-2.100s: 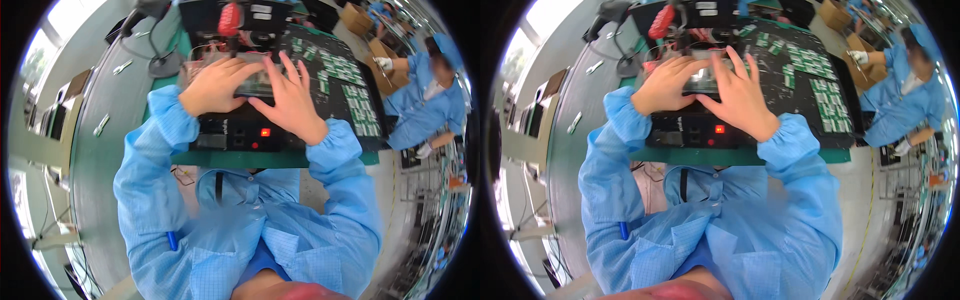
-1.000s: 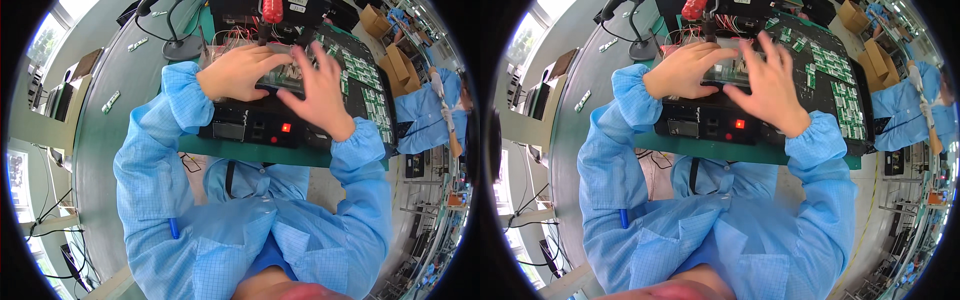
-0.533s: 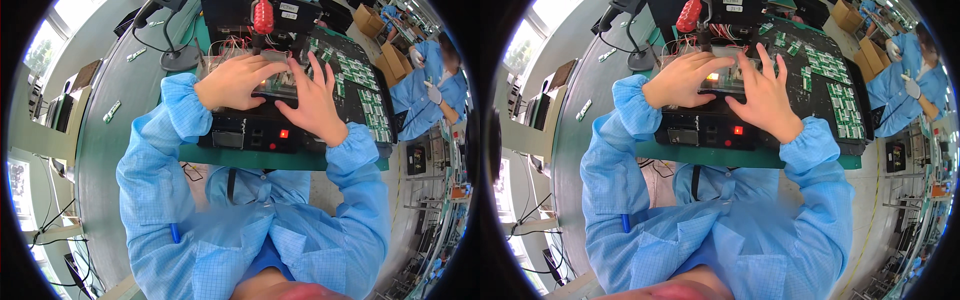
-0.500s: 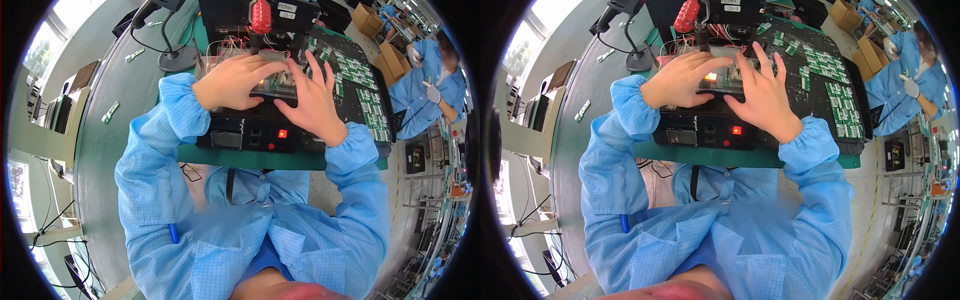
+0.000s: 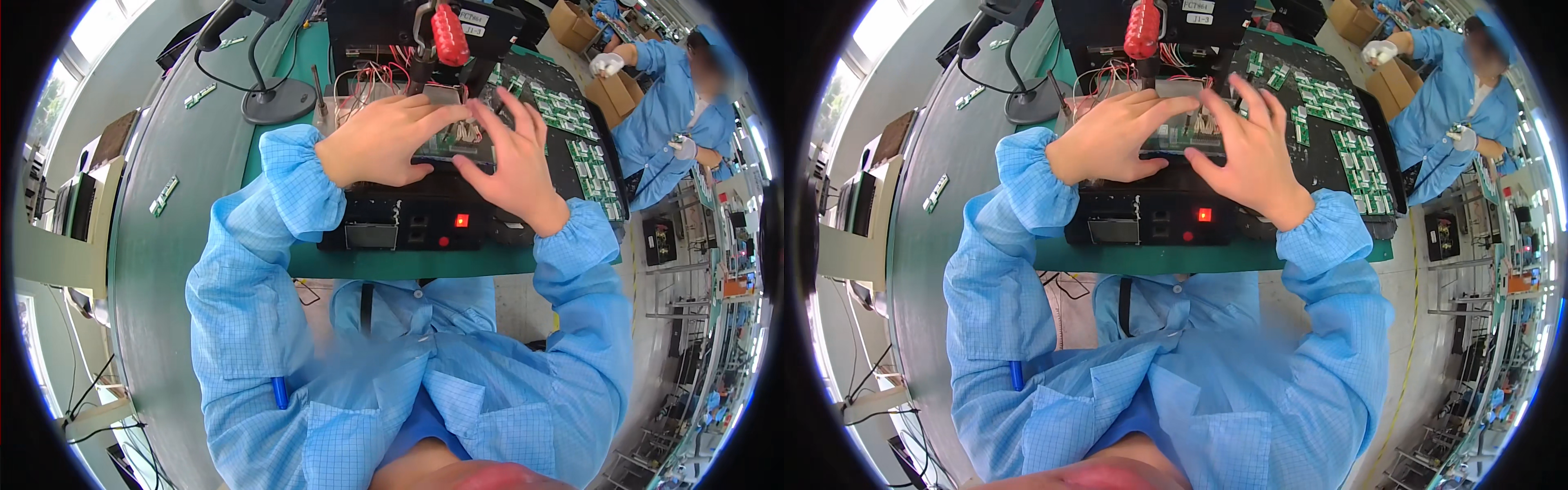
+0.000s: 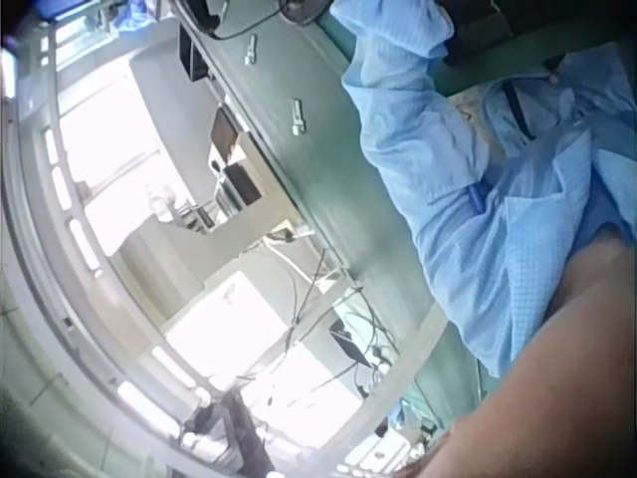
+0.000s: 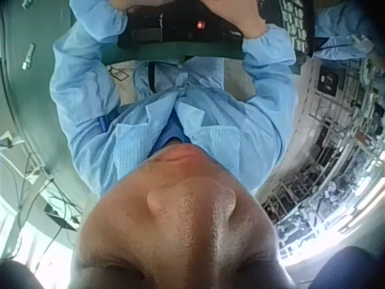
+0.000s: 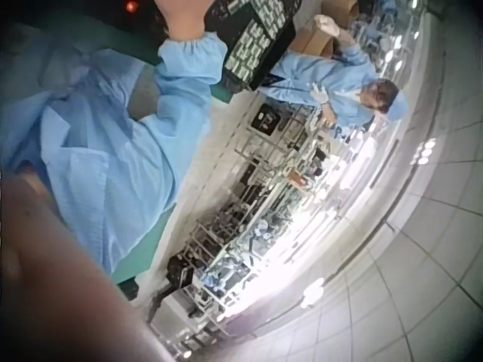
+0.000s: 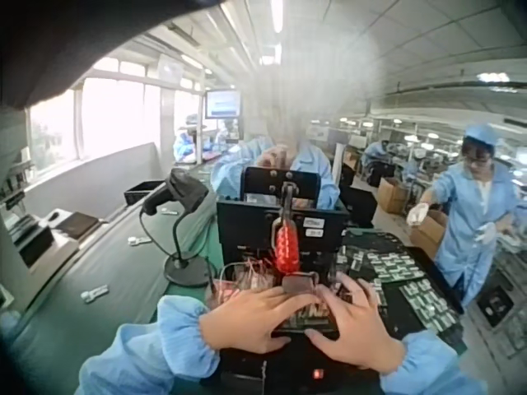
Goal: Testing and assembling small circuit boards using an industrial testing machine.
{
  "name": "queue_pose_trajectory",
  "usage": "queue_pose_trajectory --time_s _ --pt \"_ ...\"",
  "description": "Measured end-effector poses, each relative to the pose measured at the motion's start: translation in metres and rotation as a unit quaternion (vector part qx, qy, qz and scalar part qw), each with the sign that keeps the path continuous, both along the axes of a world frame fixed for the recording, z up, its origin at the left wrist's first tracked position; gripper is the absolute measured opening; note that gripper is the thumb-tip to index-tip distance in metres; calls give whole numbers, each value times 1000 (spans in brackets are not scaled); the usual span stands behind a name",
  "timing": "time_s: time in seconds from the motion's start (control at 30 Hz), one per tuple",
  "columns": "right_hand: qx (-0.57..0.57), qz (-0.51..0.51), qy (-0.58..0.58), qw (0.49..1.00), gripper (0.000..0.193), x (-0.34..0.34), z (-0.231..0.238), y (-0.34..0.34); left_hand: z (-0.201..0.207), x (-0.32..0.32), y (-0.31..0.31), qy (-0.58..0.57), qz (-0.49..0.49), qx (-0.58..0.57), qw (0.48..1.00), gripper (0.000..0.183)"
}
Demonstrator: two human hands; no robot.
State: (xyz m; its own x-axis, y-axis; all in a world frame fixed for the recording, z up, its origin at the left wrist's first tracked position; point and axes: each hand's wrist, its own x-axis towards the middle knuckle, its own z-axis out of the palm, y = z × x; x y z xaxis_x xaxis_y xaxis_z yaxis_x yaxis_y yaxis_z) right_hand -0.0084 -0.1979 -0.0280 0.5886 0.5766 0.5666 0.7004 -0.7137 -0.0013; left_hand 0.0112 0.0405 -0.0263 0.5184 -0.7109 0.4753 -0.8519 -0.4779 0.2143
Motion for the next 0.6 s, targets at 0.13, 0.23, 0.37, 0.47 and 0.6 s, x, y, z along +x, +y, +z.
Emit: queue_pose_trajectory --time_s 0.13,0.23,0.37,0.47,0.6 --pt "17 -21 -9 1000 70 4 4 5 0 2 1 -25 -11 -21 999 82" --pt "26 -17 -22 999 67 4 4 5 8 -1 0 -7 1 -3 1000 81" --pt "50 -10 -2 999 64 4 -6 1 12 -6 -3 10 24 22 999 84" --pt "76 17 -1 997 59 2 -2 1 7 -8 -5 8 37 23 999 84" --pt "190 -16 25 981 63 5 -2 -17 14 -21 -7 67 82 40 994 83"
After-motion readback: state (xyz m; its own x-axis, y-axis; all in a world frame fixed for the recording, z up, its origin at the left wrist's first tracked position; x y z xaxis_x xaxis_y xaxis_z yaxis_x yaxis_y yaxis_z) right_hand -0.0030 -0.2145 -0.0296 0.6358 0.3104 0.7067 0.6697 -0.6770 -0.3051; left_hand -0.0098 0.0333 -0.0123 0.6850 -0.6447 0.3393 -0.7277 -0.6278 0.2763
